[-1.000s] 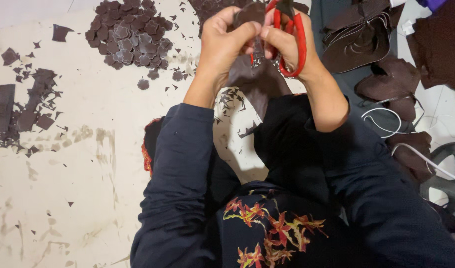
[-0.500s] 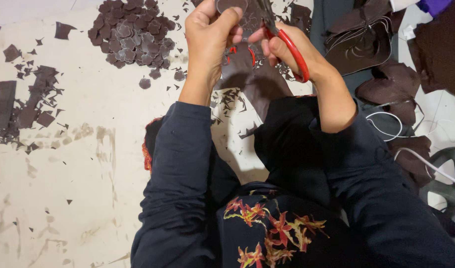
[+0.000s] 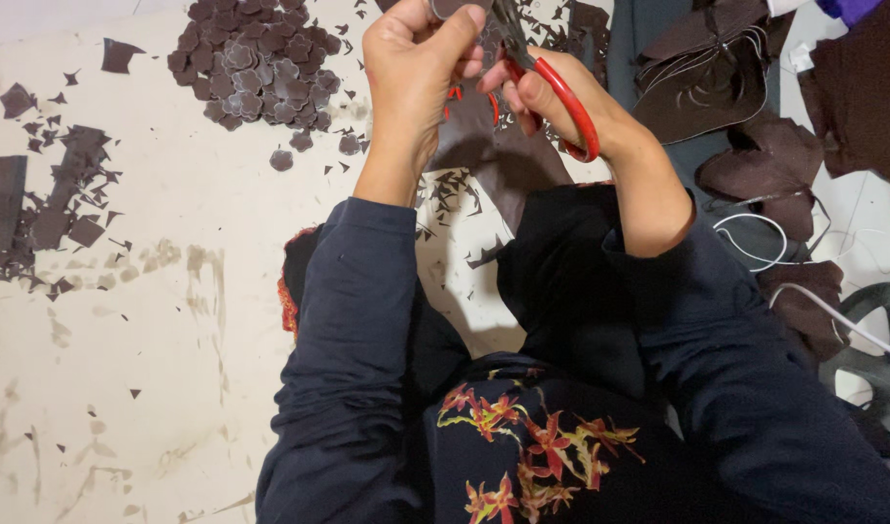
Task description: The person sits on the floor and uses red-handled scissors to cut flower-shaped pieces from a brown patterned sheet. They repeatedly trim the edges of each shape and place the finished pieces into a growing pile on the floor.
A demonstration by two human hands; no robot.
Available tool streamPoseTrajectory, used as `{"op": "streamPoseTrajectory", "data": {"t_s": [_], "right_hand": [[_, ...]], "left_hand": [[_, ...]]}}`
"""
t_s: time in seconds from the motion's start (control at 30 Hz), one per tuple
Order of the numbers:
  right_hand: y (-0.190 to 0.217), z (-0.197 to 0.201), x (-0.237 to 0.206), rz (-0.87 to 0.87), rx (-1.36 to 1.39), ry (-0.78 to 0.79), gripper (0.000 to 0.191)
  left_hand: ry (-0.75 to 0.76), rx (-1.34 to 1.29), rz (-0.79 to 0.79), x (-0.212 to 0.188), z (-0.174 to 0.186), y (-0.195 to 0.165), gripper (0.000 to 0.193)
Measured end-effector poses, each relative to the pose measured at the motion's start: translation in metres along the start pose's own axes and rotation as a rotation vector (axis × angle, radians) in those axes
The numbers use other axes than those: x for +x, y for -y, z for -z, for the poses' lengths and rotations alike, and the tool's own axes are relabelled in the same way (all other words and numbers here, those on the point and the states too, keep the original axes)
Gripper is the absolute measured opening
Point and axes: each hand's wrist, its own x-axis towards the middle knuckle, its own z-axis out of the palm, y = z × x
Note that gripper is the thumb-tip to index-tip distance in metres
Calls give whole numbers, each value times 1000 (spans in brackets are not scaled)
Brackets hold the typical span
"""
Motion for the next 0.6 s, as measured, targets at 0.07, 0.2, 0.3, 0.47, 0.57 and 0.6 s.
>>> {"op": "streamPoseTrajectory", "data": {"t_s": [0.07, 0.2, 0.3, 0.47, 0.57, 0.6], "right_hand": [[2, 0, -1, -18, 0, -3, 96], [5, -1, -1, 5, 17, 25, 94], [7, -1, -1, 10, 46, 45, 95], [11, -5, -2, 39, 34, 25, 95], [13, -8, -1, 50, 26, 26, 93], [14, -8, 0, 51, 28, 21, 92]], "left_hand": [[7, 5, -13, -2, -1, -2, 8], [6, 10, 5, -3, -1, -6, 7], [-2, 17, 17, -3, 0, -6, 7], [8, -84, 3, -3, 0, -1, 6], [-7, -119, 10, 0, -1, 3, 7], [-14, -132, 31, 1, -1, 3, 7]]}}
